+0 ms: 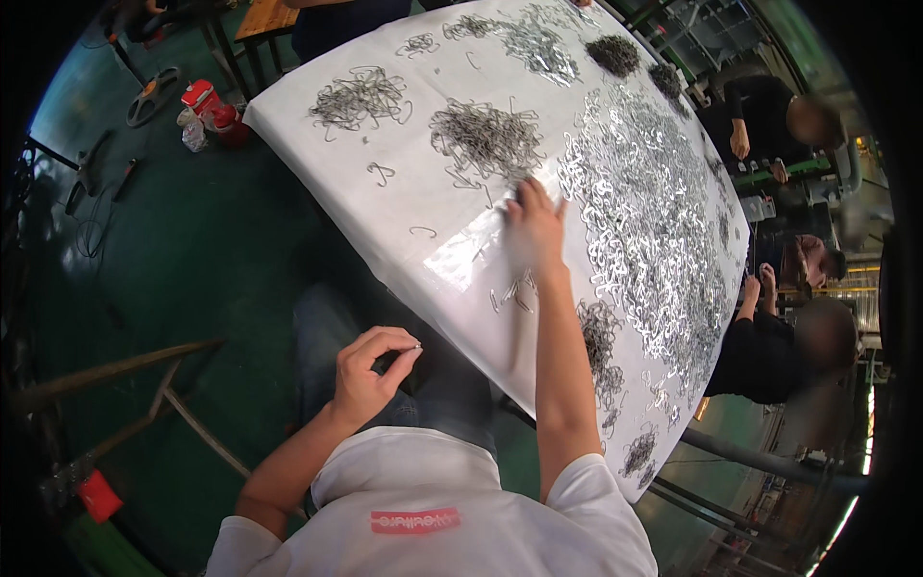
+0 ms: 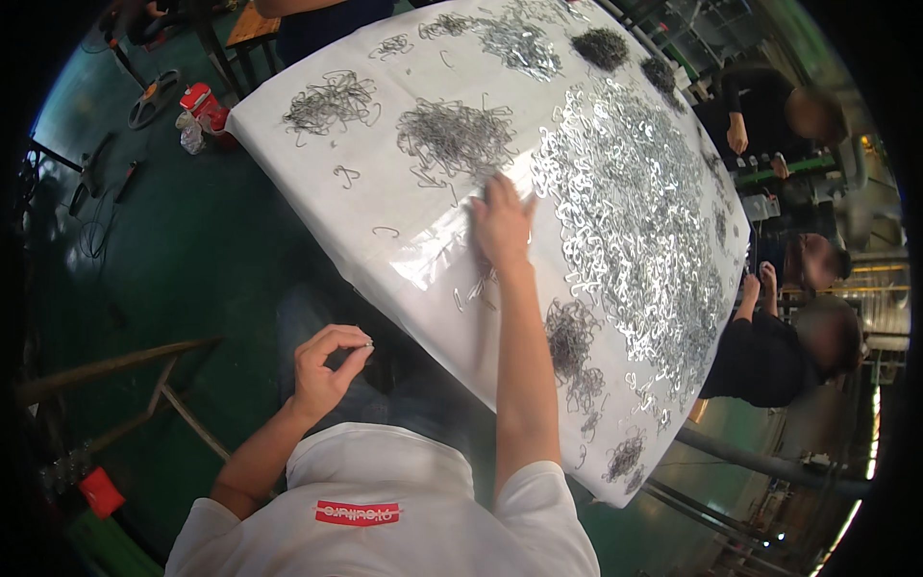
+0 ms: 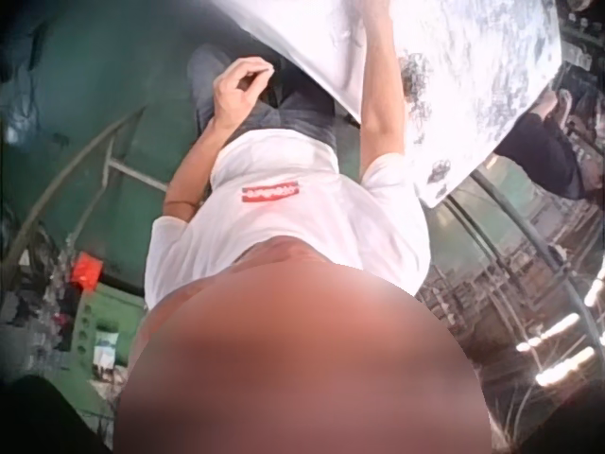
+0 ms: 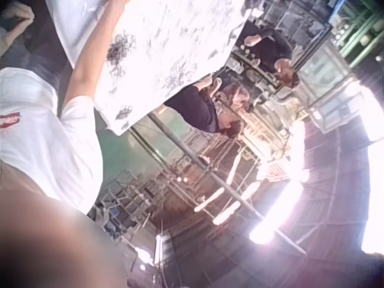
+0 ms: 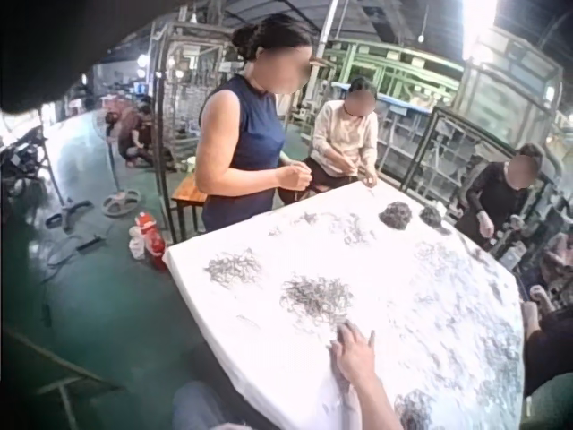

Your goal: The person repeatedly picks up small metal hooks and fasteners from a white table, links them together by hand, and places the assembled pieces onto a nearby metal rack. The process is continuous and repetitive, with the person handling the components one at a time.

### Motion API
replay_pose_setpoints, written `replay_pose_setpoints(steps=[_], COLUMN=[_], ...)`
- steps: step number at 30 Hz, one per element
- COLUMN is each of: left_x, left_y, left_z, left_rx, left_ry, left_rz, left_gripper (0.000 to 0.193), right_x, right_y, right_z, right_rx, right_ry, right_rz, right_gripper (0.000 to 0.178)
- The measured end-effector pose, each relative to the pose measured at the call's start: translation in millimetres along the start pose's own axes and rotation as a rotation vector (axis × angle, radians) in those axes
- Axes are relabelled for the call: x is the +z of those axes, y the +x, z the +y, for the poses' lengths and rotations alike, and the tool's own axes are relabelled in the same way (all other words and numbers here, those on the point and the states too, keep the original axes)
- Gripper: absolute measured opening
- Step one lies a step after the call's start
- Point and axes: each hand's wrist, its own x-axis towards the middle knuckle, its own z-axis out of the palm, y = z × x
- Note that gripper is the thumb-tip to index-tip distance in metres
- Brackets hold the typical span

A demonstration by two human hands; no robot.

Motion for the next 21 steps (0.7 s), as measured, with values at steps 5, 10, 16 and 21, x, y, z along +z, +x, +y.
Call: replay_pose_setpoints(steps=[5, 10, 16, 21], left_x=[2.0, 3.8, 7.6, 10.4], left_y=[-2.6, -8.9, -16.1, -21.0], left_z=[5.9, 6.5, 6.9, 5.3], left_rx=[0.001, -0.008, 0.013, 0.027], left_ry=[0.0, -0.016, -0.006, 0.033], left_rz=[-0.022, -0.036, -0.008, 0.001], left_gripper=[0.013, 0.013, 0.013, 0.012], right_x=[-5.0, -12.7, -10.0, 15.9], right_y=[-15.0, -12.9, 20.3, 33.9], right_z=[-50.1, -48.6, -82.1, -156.6], right_rx=[-0.155, 0.017, -0.109, 0.035], right_ry=[0.182, 0.359, 0.307, 0.063], right_rz=[-0.031, 0.107, 0.021, -0.261], right_gripper=[0.018, 0.01, 0.013, 0.033])
